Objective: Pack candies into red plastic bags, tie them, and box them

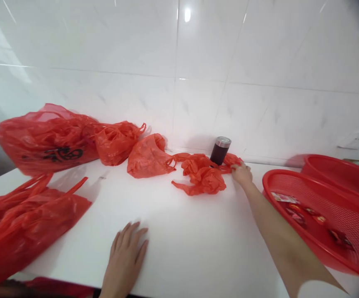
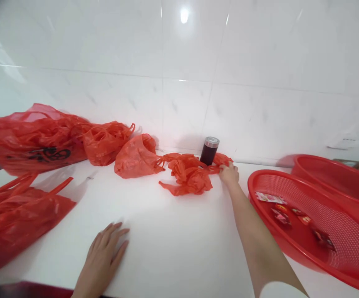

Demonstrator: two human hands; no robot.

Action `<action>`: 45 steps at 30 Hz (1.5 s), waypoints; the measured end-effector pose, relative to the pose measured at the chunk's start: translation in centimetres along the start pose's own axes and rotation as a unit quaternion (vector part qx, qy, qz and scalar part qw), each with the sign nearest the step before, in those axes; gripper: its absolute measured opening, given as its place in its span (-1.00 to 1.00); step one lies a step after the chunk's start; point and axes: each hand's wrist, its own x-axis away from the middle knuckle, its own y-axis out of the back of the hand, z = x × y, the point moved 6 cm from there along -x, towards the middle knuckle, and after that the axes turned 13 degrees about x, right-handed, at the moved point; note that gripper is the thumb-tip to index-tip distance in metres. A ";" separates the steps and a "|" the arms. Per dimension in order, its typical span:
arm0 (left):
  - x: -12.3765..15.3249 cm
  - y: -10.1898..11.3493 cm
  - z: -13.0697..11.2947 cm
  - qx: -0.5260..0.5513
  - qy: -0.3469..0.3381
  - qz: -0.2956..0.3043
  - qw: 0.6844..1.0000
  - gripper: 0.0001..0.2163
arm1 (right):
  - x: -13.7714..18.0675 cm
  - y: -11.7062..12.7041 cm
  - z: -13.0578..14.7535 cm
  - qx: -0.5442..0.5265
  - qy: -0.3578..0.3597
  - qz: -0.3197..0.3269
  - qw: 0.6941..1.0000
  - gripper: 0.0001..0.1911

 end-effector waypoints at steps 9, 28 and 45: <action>-0.5 0.2 0.2 0.018 0.009 0.002 1.000 -0.72 | 0.4 -4.7 -2.4 0.086 0.014 0.120 0.989 -0.67; -0.4 0.9 0.1 0.109 -0.007 -0.027 0.994 -0.76 | 5.1 1.6 -2.2 -0.143 -0.060 -0.084 0.984 -0.74; -4.8 1.3 -5.6 0.615 0.334 0.019 0.714 -0.58 | 27.8 4.1 6.5 -0.670 -0.003 0.166 0.724 -0.79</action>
